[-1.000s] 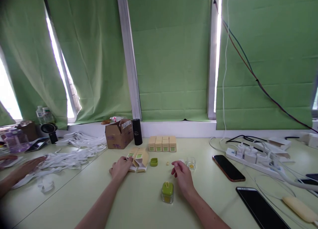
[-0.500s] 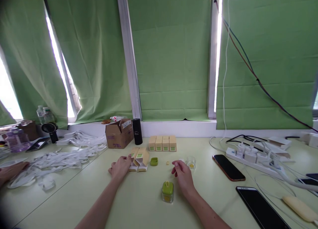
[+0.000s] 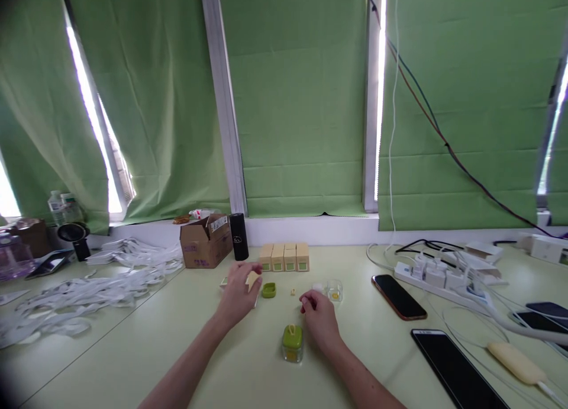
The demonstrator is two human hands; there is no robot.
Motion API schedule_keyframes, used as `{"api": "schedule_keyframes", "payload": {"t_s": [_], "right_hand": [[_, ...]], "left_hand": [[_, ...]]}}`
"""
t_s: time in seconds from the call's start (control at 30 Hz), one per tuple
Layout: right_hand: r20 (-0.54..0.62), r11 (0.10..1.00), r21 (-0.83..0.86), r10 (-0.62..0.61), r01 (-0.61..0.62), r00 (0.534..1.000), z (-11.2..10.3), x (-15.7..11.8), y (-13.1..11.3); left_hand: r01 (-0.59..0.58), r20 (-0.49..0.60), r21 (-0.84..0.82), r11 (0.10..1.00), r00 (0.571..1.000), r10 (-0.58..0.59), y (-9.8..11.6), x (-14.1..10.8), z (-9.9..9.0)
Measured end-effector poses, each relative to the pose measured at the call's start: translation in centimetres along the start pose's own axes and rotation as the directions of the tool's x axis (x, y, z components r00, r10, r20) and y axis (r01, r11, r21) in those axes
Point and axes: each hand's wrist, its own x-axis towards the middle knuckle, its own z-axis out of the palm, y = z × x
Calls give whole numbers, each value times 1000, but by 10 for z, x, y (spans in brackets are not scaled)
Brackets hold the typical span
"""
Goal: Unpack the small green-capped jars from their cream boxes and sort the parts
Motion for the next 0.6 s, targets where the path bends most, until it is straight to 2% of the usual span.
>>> {"api": "schedule_keyframes", "payload": {"t_s": [0.07,0.1,0.17,0.23,0.3,0.4,0.6], "right_hand": [[1,1000,-11,-6,6,1000,-1,0,-1],[2,1000,-12,-9,9,1000,-1,0,-2],[5,1000,-9,-13,13,1000,-1,1,-3],[4,1000,-2,-13,13,1000,-2,1,-3],[-1,1000,4,-9,9,1000,-2,1,-3],[-11,1000,16,-1,2,1000,-3,1,-4],[-28,999,40,-1,2,1000,-2,-1,-7]], "left_hand": [[20,240,-147,989,971,16,14,-2,-1],[52,373,-208,977,928,30,20,-3,-2],[104,594,-285,953,800,91,29,-6,-2],[122,716,-308,944,683,146,34,-10,1],[121,764,-288,950,627,152,36,-15,8],[158,787,-223,962,612,82,36,-23,22],[333,738,-311,890,674,6,32,-30,34]]}}
